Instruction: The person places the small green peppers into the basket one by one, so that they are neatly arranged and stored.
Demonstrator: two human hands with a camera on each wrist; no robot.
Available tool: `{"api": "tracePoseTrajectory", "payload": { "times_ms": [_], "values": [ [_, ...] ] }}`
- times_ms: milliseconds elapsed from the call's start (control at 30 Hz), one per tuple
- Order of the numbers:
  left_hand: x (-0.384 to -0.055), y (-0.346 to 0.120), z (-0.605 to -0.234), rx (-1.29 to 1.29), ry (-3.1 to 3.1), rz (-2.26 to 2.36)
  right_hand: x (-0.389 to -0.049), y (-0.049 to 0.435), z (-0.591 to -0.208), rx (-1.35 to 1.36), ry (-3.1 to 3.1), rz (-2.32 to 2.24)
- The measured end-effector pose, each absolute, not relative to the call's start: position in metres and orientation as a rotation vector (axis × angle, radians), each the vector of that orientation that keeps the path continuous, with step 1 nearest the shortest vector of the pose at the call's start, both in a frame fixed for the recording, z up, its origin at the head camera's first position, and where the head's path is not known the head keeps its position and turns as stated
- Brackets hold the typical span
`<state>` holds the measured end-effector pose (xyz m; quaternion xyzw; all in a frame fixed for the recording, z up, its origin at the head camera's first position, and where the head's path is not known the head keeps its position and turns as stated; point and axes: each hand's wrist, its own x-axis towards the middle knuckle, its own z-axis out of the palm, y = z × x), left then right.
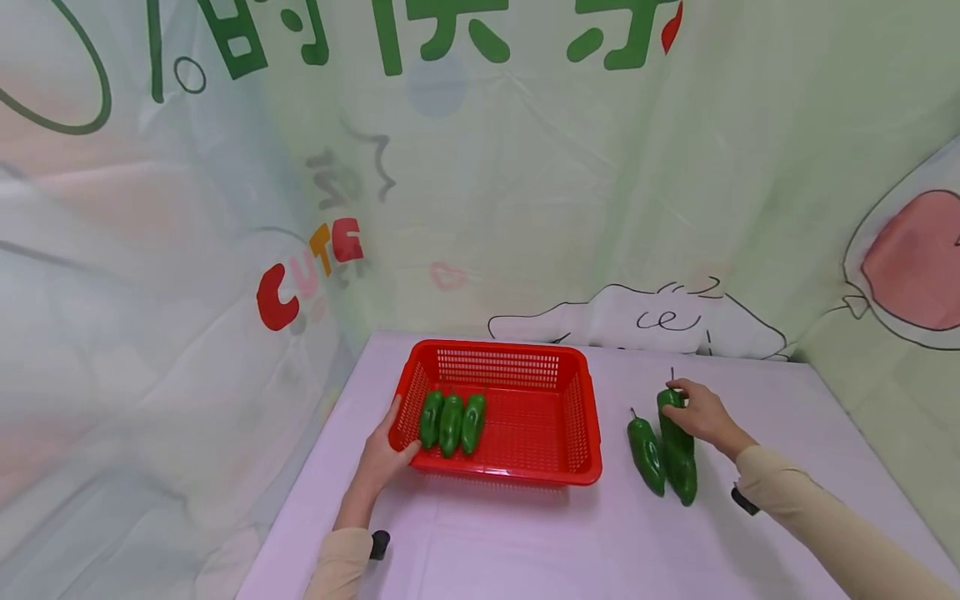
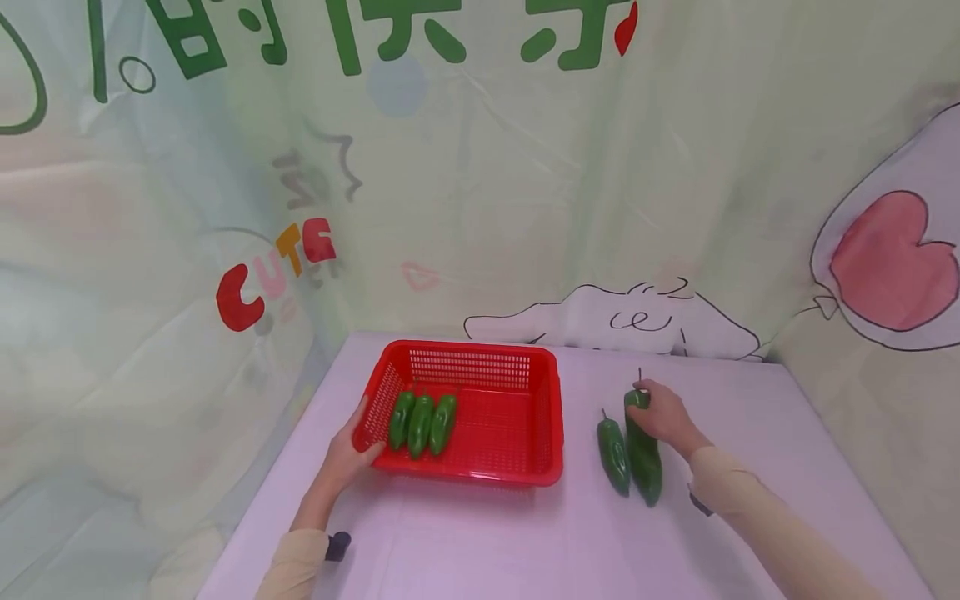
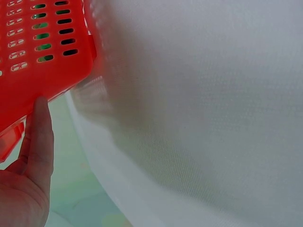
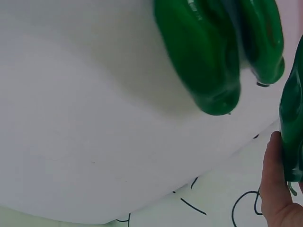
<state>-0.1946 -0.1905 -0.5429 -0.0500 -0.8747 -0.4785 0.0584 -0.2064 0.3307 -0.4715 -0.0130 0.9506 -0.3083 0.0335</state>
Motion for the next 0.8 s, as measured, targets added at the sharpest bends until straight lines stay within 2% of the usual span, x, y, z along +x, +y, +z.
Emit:
{"api": "tracePoseTrajectory", "payload": {
  "times_ms": [800],
  "values": [
    [-0.196, -0.188, -0.543, -0.099, -2.674, -1.464, -0.23, 0.227, -0.432, -0.115, 2.839, -1.244]
  ]
}}
